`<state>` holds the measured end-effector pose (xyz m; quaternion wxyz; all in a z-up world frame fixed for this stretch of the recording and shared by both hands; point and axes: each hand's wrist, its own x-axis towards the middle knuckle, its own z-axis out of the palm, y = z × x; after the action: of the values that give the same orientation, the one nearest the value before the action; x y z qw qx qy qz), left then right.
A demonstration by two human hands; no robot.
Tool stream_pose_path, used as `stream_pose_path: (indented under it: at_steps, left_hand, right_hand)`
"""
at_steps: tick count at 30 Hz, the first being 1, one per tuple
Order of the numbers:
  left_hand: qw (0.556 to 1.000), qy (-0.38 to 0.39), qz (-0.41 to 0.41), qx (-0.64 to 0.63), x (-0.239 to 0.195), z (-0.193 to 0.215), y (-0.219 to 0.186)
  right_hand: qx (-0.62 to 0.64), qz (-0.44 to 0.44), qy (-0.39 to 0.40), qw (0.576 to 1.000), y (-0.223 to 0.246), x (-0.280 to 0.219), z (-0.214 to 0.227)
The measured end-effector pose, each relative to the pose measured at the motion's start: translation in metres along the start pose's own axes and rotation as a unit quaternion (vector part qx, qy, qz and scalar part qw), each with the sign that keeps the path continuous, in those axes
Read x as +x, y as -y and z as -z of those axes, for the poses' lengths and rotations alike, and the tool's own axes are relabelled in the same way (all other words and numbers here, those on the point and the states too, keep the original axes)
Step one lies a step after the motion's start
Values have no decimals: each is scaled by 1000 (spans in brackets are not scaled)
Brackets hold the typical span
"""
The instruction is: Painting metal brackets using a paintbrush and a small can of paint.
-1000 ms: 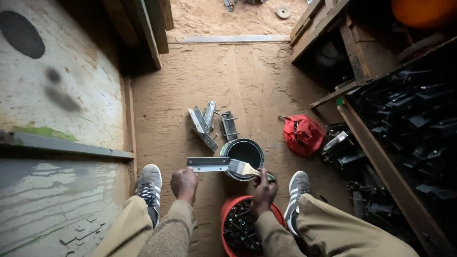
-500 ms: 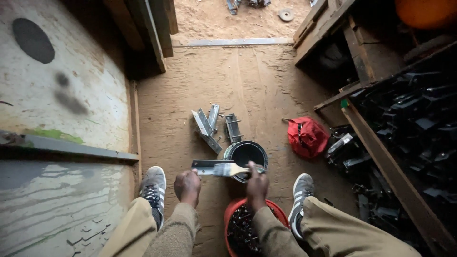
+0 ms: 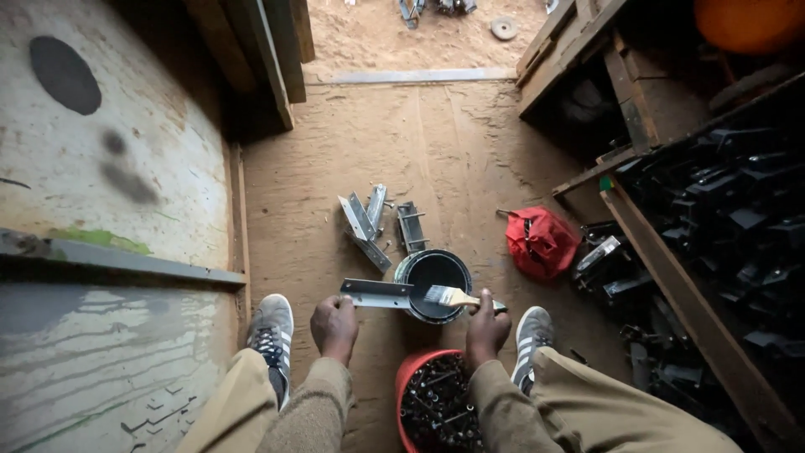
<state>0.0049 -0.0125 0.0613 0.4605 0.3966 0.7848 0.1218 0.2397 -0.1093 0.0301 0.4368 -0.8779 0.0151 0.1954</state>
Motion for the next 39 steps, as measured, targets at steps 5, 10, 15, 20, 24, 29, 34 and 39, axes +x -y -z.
stream_pose_path:
  at_steps: [5,10,15,20,24,29,34,39]
  left_hand:
    - [997,56,-41,24,22,-8,2]
    - [988,79,-118,56,-11,19,-52]
    - [946,99,-283,122,-79,55,-121]
    - [903,86,-420,37,-123,52,-132]
    - [918,84,-378,-84,-141,45,-126]
    - [939,182,-157,-247,-158,52,-137]
    - [903,220,-124,-347,-125,39,-120]
    - [906,304,33,-294,-80,26,-90]
  right_hand:
    - [57,-20,46,997,4,-13,1]
    - [110,28,108,988,24,-30,17]
    - [228,8,190,955,36,-31,23]
    - [315,-69,202,925,47,-37,40]
    - [454,-146,228,849,34,-18,42]
    - [503,-149,263,809,17,-1,40]
    - [510,-140,257,809,15,2,34]
    - [524,-103,295,792,17,16,37]
